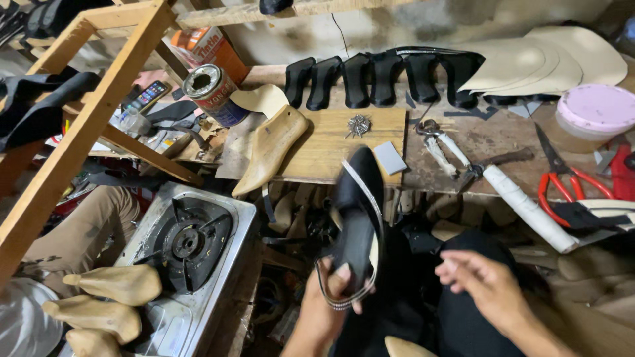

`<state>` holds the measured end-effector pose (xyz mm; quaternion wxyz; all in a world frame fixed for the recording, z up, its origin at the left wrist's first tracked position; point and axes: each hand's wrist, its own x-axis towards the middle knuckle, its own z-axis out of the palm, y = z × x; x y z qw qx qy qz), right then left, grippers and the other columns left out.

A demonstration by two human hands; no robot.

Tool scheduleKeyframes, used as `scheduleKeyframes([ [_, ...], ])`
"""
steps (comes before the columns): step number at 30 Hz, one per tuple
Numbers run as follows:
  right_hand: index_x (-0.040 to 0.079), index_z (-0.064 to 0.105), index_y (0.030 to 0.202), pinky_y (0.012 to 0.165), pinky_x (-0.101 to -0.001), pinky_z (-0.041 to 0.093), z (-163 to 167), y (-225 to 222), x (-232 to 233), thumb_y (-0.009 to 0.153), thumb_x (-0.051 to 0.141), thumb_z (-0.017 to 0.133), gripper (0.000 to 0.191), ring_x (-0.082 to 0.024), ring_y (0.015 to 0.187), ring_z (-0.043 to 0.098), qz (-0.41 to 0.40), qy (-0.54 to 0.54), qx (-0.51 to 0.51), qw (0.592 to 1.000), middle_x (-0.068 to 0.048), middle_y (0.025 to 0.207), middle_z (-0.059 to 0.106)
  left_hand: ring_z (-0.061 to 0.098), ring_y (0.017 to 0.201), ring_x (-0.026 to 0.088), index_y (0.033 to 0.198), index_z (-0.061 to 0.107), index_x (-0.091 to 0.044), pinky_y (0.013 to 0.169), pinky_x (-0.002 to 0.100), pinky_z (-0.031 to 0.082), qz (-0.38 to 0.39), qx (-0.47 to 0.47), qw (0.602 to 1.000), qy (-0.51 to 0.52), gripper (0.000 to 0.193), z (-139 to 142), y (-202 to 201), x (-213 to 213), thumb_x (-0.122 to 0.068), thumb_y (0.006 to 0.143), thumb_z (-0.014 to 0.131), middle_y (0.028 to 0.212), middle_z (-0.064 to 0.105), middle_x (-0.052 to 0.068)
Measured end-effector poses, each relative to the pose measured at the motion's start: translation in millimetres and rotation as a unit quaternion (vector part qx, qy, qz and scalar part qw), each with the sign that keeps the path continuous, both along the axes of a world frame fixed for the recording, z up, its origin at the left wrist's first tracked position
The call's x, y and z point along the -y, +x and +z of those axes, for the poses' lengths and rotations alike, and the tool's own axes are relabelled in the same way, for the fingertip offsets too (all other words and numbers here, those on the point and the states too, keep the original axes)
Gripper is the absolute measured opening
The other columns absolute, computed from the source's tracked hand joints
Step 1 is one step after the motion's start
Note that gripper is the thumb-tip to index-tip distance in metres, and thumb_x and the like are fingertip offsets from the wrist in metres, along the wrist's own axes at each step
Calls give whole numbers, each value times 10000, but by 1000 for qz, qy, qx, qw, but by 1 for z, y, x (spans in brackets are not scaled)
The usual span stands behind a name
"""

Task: The person repairs a black high-heeled shoe by attaching a new sole to a wooden shoe last. They use a hammer and nails to secure the sole, then use pliers to trim excess material and a knife to smooth the edges. The person also uses a small rectangular tool to press the sole into place.

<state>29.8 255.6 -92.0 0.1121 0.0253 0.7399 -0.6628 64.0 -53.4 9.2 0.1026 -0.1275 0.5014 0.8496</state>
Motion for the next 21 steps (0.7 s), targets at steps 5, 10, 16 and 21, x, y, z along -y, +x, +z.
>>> scheduleKeyframes([
  [5, 79, 748, 1161, 770, -335, 618, -12, 27, 24, 852, 257, 708, 359, -200, 851, 804, 36, 206, -90, 974, -101, 958, 808, 678, 858, 202, 1291, 571, 114, 776, 309, 559, -29, -254, 966, -50, 427, 72, -67, 35, -153, 967, 653, 1087, 712, 171],
  [10, 83, 763, 1081, 774, -399, 591, 8, 28, 42, 797, 252, 770, 330, -289, 843, 760, 108, 340, -233, 905, -115, 924, 792, 726, 995, 244, 1317, 510, 0, 729, 307, 573, 65, -276, 959, 2, 405, 135, -163, 40, 15, 914, 557, 1168, 681, 149],
  [16, 99, 784, 1038, 638, -411, 596, 12, 13, 54, 756, 296, 810, 345, -270, 726, 746, 142, 401, -324, 845, -110, 829, 762, 771, 938, 309, 1212, 508, 70, 586, 286, 551, 61, -271, 959, -51, 218, 192, -277, 28, 54, 995, 527, 1134, 679, 213],
  [21, 160, 817, 1096, 445, -312, 553, 7, -4, 57, 888, 430, 696, 361, -165, 632, 710, 209, 450, -315, 809, -43, 742, 744, 798, 832, 271, 1256, 538, 52, 569, 262, 611, 57, -287, 949, -118, 303, 225, -326, 7, 47, 953, 529, 1068, 714, 217],
])
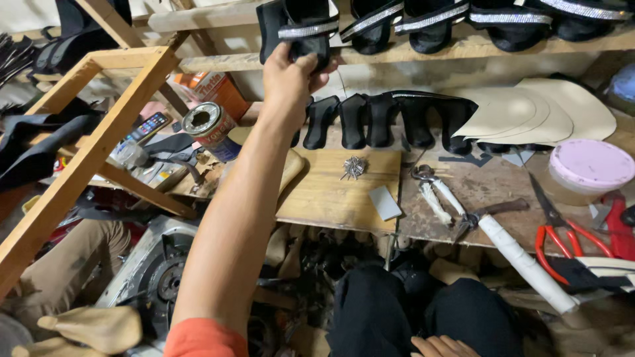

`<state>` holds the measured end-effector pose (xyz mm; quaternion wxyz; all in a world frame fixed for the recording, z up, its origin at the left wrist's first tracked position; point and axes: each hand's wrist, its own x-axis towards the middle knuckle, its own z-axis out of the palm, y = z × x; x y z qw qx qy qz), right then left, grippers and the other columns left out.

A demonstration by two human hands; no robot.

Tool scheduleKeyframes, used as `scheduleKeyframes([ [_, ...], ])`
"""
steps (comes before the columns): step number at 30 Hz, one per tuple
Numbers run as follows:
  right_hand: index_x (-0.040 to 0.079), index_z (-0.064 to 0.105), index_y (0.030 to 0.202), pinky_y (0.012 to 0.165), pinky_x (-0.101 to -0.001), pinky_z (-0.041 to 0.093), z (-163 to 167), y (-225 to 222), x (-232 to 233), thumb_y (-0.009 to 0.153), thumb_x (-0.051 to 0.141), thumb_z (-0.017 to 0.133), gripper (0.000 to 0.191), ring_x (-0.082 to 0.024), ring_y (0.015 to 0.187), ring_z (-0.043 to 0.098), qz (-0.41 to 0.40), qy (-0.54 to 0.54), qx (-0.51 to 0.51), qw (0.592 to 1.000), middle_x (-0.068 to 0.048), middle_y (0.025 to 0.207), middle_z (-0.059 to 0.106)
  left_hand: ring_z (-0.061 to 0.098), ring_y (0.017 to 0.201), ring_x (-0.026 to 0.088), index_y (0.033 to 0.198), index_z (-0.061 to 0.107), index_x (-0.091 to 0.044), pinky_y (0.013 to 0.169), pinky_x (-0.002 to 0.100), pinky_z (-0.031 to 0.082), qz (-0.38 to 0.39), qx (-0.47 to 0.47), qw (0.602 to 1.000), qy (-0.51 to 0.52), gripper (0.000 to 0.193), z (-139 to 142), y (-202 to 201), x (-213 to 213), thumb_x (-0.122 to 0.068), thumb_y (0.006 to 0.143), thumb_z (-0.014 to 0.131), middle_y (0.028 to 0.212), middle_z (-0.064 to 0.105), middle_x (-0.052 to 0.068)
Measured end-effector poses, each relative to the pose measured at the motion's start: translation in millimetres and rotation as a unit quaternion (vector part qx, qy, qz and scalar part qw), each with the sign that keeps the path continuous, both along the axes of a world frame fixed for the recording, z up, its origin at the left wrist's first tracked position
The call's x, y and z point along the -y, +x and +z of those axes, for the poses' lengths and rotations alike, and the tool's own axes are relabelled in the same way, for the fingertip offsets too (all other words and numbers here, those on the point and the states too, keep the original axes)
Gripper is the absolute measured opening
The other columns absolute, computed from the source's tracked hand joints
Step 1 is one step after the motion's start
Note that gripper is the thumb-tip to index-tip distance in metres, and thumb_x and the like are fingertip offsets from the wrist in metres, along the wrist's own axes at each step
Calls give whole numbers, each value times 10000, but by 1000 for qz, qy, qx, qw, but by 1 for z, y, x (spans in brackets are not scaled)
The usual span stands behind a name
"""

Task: The person repairs a black high-heeled shoe by attaching a new sole to a wooden shoe last. They use a hammer and nails to secure the sole, then use pliers to trim excess material and a knife to smooth the edges. The person also uses a small rectangular tool to press the sole into place.

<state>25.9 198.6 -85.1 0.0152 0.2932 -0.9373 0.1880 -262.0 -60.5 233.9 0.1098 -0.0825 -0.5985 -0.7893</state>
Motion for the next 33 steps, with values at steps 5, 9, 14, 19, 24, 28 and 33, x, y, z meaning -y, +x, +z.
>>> scheduleKeyframes([
  [5, 182, 828, 1040, 412, -306, 528, -5, -10, 7, 881, 415, 653, 332, -145, 557, 676, -20, -17, -166, 986, -24, 690, 726, 765, 713, 260, 1353, 480, 60, 566, 276, 637, 1, 9, 1000, -20, 400, 18, -20, -13, 38, 957, 531, 1044, 697, 210],
  [9, 185, 831, 1026, 401, -304, 520, -7, -14, 11, 880, 414, 644, 330, -144, 544, 668, -15, -11, -179, 984, -21, 679, 723, 764, 640, 253, 1435, 423, 34, 507, 281, 608, 5, 53, 997, -60, 472, 19, -27, -13, -3, 981, 542, 1043, 716, 220],
  [14, 188, 833, 1009, 387, -302, 512, 0, -22, 14, 879, 413, 633, 329, -142, 529, 657, -10, -11, -185, 983, -17, 665, 719, 757, 595, 207, 1344, 541, 27, 462, 286, 580, 79, -40, 970, -226, 380, -1, -18, -5, -90, 991, 615, 1097, 707, 141],
  [19, 192, 836, 992, 373, -300, 503, 0, -26, 12, 877, 412, 622, 328, -140, 513, 647, -9, -14, -196, 980, -13, 651, 715, 754, 963, 228, 1222, 666, -99, 856, 366, 623, 383, -303, 761, -427, 267, -15, -8, 26, -79, 956, 676, 1095, 712, 92],
  [24, 195, 839, 976, 359, -298, 494, -15, -22, 10, 875, 410, 611, 330, -139, 497, 637, -6, -13, -198, 980, -8, 638, 711, 635, 983, 364, 1207, 698, -73, 835, 457, 519, 408, -233, 693, -547, 413, -4, -21, 46, -353, 923, 803, 1082, 656, 214],
  [28, 198, 841, 962, 348, -296, 487, -17, -22, 10, 874, 409, 602, 331, -137, 484, 629, -9, -15, -206, 978, -5, 627, 708, 636, 918, 414, 1050, 784, -28, 802, 477, 509, 348, -215, 685, -602, 474, 15, -23, 47, -463, 876, 853, 951, 746, 217],
  [33, 201, 844, 945, 334, -294, 478, -11, -20, 10, 873, 408, 590, 335, -135, 468, 619, -10, -17, -215, 976, -1, 613, 704, 722, 768, 368, 949, 797, -20, 773, 431, 554, 316, -144, 758, -553, 301, 29, -9, 54, -288, 812, 798, 817, 729, 220],
])
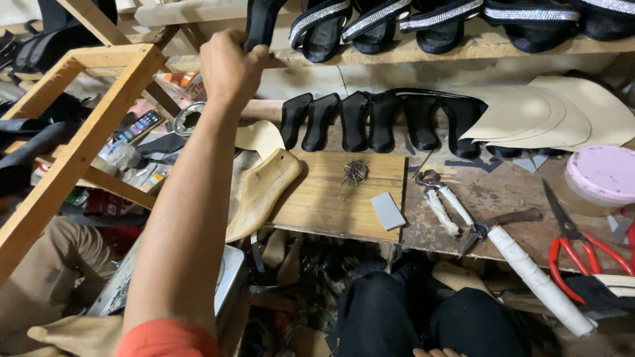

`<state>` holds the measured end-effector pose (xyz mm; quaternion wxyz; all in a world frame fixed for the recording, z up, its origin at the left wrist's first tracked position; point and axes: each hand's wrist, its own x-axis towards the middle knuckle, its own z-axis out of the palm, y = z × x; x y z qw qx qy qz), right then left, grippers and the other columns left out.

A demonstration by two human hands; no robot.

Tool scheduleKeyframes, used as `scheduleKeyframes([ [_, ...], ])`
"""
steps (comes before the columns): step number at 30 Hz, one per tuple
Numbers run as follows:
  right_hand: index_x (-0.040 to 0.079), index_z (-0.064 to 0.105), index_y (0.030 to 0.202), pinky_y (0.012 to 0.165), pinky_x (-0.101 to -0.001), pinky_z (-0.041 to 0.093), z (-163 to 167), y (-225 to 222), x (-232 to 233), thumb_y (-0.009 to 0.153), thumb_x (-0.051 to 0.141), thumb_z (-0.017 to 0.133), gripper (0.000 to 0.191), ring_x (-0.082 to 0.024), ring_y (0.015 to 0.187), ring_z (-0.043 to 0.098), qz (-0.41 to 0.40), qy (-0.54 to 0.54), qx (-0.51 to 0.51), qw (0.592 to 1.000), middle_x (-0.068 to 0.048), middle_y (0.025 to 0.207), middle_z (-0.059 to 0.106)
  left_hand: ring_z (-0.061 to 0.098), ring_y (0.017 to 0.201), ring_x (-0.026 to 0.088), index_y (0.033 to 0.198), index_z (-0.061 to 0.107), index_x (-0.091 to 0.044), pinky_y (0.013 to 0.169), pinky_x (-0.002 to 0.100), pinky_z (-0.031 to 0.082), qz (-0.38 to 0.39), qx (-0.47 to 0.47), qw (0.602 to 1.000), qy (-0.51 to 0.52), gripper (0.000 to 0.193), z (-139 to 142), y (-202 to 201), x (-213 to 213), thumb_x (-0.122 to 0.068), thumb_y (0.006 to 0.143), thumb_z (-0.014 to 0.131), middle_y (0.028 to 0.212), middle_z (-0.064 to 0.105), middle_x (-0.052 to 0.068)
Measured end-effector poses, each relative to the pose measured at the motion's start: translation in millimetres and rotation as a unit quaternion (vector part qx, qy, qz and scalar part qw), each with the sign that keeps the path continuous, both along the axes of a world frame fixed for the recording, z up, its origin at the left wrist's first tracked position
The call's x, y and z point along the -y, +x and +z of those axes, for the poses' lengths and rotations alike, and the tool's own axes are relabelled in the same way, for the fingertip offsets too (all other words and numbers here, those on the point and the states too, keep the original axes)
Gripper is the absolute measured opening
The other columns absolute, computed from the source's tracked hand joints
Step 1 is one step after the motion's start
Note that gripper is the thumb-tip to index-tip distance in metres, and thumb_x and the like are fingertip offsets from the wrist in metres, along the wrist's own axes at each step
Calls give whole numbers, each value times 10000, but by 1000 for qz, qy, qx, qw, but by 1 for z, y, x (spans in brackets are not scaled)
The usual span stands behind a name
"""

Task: The person repairs a black high-heeled shoe by attaching a new sole to a wooden shoe last. They use a hammer and nails to secure the sole, then use pliers to trim excess material and a knife to smooth the edges. The person also uses a small rectangular tool to press the sole into place.

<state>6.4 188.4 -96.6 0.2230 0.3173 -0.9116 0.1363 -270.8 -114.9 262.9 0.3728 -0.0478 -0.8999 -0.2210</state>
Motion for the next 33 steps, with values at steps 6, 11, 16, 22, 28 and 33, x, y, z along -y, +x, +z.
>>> scheduleKeyframes([
  [6, 189, 853, 963, 316, -271, 473, -2, 7, -5, 899, 392, 581, 346, -122, 476, 630, 40, 7, 38, 998, 2, 627, 717, 720, 752, 356, 953, 802, -19, 760, 425, 546, 45, -41, 998, 27, 296, -5, 23, 14, -273, 807, 840, 822, 736, 225],
  [11, 177, 821, 1056, 463, -333, 577, -3, 16, -11, 886, 445, 663, 354, -186, 649, 728, 27, 4, 135, 990, -45, 753, 763, 670, 795, 227, 1065, 781, 39, 716, 338, 484, -54, -90, 927, 359, 311, -23, 34, 36, -74, 784, 848, 920, 769, 147],
  [16, 157, 762, 1172, 723, -357, 608, -4, 30, -22, 860, 394, 714, 395, -181, 821, 753, -33, 27, 326, 944, -53, 934, 770, 697, 957, 223, 1304, 583, 140, 856, 301, 568, -236, -128, 669, 693, 441, -70, 73, 71, 110, 878, 690, 1130, 675, 194],
  [22, 55, 778, 1035, 769, -361, 597, 2, 42, -35, 803, 201, 783, 274, -216, 842, 773, -12, -218, 233, 948, -94, 924, 800, 580, 941, 142, 1368, 550, 107, 864, 253, 501, -205, -123, 690, 683, 443, -167, 212, 89, 64, 929, 595, 1195, 623, 137],
  [28, 54, 718, 1092, 837, -295, 588, 90, 65, -47, 927, 97, 701, 172, -183, 938, 758, -116, -377, 133, 910, -59, 1020, 771, 644, 988, 215, 1265, 645, 57, 830, 336, 522, -169, 104, 624, 756, 403, -254, 309, 29, 19, 865, 672, 1188, 673, 165],
  [33, 53, 707, 1147, 959, -416, 484, 142, 74, -30, 704, 262, 820, 502, -335, 1147, 635, 60, -178, 150, 971, -136, 1248, 676, 639, 1214, 303, 1020, 709, 31, 1008, 413, 520, -265, 176, 617, 720, 213, -302, 349, -56, 92, 816, 693, 1297, 648, 147],
])
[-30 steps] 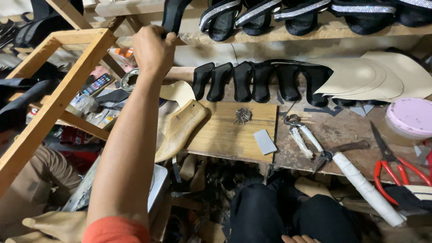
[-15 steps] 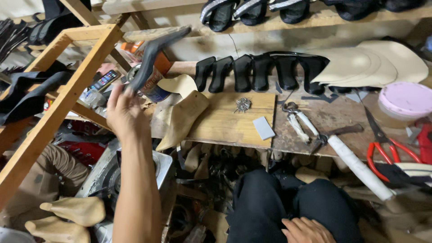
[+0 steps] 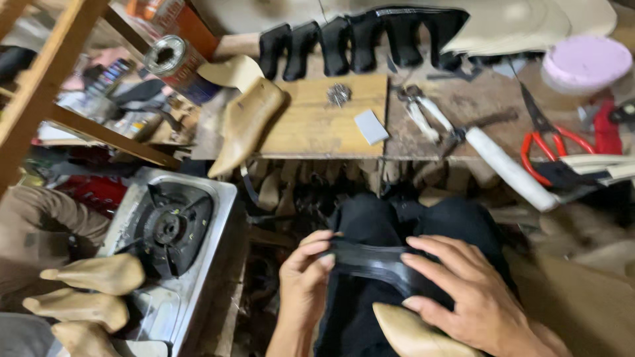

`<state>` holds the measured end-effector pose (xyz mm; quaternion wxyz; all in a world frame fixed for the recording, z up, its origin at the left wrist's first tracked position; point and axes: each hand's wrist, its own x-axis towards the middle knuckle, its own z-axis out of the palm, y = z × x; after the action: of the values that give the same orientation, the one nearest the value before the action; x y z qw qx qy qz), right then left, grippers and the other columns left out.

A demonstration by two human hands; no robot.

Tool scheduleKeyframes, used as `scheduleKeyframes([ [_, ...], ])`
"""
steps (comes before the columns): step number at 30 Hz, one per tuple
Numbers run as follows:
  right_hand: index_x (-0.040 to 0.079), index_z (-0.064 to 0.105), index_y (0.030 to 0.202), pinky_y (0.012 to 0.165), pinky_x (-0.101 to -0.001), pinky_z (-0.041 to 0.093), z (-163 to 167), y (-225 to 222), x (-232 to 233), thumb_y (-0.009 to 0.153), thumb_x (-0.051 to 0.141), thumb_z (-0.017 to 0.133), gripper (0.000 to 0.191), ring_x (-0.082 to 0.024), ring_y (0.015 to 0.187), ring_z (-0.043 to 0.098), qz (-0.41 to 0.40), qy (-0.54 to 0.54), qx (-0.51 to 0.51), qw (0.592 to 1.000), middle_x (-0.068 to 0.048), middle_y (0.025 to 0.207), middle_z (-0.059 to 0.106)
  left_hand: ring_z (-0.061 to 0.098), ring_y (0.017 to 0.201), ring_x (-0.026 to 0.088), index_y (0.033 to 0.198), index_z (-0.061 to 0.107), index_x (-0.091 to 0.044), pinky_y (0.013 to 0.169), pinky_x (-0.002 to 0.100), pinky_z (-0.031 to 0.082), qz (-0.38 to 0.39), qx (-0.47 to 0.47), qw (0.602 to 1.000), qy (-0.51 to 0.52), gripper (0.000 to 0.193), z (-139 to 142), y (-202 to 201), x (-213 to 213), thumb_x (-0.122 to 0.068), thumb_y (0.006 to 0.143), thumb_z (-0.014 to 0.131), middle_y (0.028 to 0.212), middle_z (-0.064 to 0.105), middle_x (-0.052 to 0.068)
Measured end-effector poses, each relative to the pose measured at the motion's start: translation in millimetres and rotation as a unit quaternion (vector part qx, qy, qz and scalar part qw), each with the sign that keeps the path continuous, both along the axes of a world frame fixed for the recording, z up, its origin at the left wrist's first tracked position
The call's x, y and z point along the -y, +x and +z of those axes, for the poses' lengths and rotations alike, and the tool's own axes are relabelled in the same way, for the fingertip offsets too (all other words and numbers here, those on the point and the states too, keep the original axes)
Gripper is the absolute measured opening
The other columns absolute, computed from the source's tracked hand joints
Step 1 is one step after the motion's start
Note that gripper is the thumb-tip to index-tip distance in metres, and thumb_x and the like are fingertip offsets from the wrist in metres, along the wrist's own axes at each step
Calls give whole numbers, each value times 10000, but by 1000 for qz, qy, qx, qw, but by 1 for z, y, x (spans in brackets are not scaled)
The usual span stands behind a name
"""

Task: The person repairs a black high-heeled shoe by attaching a new sole to a wooden shoe last. They use a hammer and nails to secure the sole, then use pliers to trim excess material and a knife to smooth the edges. The person also uses a small rectangular tool to press the sole into place.

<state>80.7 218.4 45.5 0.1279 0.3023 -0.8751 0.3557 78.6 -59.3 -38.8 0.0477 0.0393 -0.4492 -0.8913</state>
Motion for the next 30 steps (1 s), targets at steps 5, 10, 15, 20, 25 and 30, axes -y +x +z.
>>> scheduleKeyframes([
  [5, 66, 723, 1150, 960, -365, 517, -9, 20, -14, 714, 239, 814, 478, -290, 1149, 665, 6, 10, 178, 984, -113, 1297, 668, 602, 1303, 303, 1185, 650, 13, 1104, 412, 479, -102, -13, 992, -69, 346, 12, 12, -39, 50, 852, 736, 1387, 607, 139],
  [10, 9, 616, 1346, 1033, -411, 470, -39, 30, -71, 815, 159, 693, 557, -276, 1191, 648, -125, -242, 365, 890, -182, 1334, 668, 495, 1424, 320, 1468, 462, -34, 1133, 419, 452, -174, -134, 918, -329, 727, 31, 37, -75, -126, 828, 794, 1518, 460, 143],
  [15, -95, 395, 1549, 1038, -535, 455, -50, 41, -107, 980, 212, 561, 668, -406, 1253, 609, -17, -528, 442, 725, -316, 1515, 517, 683, 1089, 313, 1370, 663, -162, 973, 457, 550, -411, -396, 609, -550, 406, 27, 74, -134, -229, 975, 599, 1213, 717, 132],
  [20, -117, 367, 1533, 1029, -580, 446, -48, 47, -112, 1028, 273, 507, 653, -446, 1257, 592, -10, -608, 452, 652, -371, 1501, 489, 724, 981, 311, 1265, 693, -219, 843, 485, 569, -437, -437, 446, -647, 362, 15, 88, -186, -273, 950, 523, 1089, 731, 131],
  [25, -37, 405, 1512, 1006, -583, 460, -45, 43, -126, 1021, 241, 475, 569, -412, 1220, 605, -100, -570, 372, 726, -327, 1467, 525, 751, 886, 276, 1225, 691, -179, 680, 436, 594, -414, -472, 498, -599, 339, 34, 64, -180, -288, 913, 613, 1084, 736, 101],
  [30, -44, 523, 1471, 1002, -546, 486, -42, 34, -153, 1056, 188, 467, 479, -347, 1186, 620, -161, -543, 260, 782, -281, 1396, 591, 718, 1009, 238, 1314, 633, -173, 882, 339, 589, -294, -376, 747, -462, 626, 69, 5, -103, -441, 782, 828, 1100, 700, 54],
])
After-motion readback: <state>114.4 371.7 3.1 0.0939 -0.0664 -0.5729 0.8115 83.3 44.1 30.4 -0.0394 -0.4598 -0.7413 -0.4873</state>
